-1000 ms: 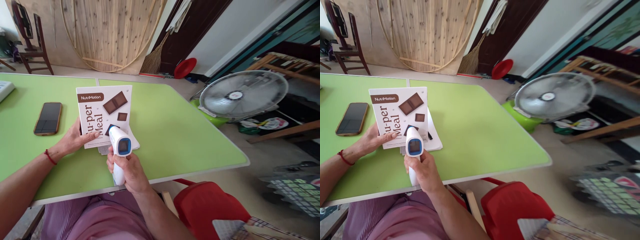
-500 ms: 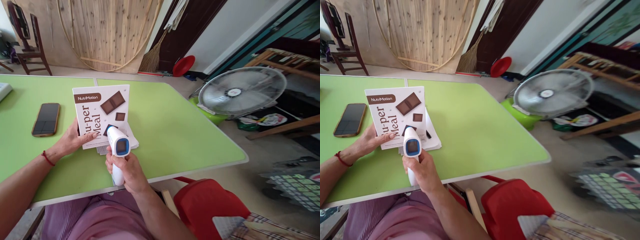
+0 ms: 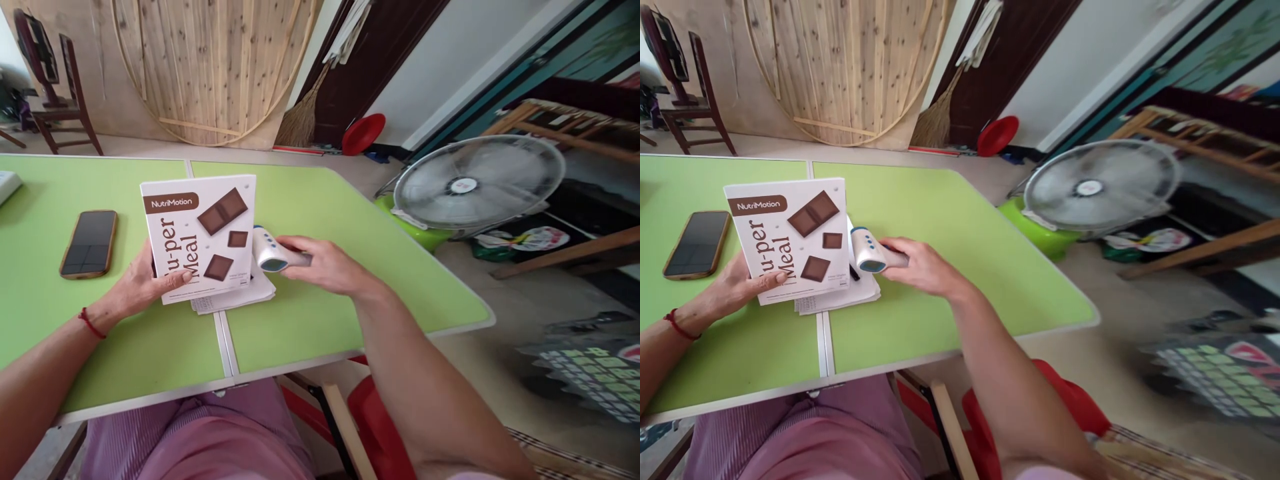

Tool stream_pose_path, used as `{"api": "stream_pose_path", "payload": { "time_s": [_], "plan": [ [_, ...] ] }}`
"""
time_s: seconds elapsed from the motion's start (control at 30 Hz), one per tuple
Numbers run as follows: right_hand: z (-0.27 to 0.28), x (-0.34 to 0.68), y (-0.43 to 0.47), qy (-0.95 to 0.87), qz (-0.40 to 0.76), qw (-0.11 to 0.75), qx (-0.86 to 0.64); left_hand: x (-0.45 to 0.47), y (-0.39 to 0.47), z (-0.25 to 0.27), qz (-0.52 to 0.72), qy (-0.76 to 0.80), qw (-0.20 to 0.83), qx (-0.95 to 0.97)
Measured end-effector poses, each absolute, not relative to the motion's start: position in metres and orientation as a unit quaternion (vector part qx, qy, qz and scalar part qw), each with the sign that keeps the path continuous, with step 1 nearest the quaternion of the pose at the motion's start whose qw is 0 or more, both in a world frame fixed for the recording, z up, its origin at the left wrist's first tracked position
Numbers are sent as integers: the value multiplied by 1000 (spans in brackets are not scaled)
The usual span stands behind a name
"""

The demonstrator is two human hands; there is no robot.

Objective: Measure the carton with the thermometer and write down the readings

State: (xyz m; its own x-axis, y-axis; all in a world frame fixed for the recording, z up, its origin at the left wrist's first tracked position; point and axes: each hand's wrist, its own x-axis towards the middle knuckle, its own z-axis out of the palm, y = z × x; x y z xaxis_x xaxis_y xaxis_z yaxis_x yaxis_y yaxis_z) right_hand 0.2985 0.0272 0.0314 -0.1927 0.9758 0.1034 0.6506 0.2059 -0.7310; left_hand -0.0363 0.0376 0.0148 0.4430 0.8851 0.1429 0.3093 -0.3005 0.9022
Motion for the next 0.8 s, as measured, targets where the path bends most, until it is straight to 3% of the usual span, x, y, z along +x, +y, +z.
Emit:
{"api": "stream_pose_path", "payload": {
  "time_s": [0.13, 0.3, 0.53, 0.7, 0.8],
  "plan": [
    [35, 294, 66, -769, 250, 142, -570, -37, 37, 18, 332, 410, 422, 737],
    [29, 276, 77, -772, 196, 72, -600, -38, 35, 18, 340, 421, 440, 716],
    [7, 284, 75, -807, 156, 148, -550, -45, 35, 22, 308, 445, 421, 728],
    [10, 278, 55, -805, 149, 320, -477, -48, 36, 25, 352, 457, 434, 692],
    [11, 258, 39, -817, 164, 298, -466, -50, 37, 26, 374, 468, 447, 665]
  ]
}}
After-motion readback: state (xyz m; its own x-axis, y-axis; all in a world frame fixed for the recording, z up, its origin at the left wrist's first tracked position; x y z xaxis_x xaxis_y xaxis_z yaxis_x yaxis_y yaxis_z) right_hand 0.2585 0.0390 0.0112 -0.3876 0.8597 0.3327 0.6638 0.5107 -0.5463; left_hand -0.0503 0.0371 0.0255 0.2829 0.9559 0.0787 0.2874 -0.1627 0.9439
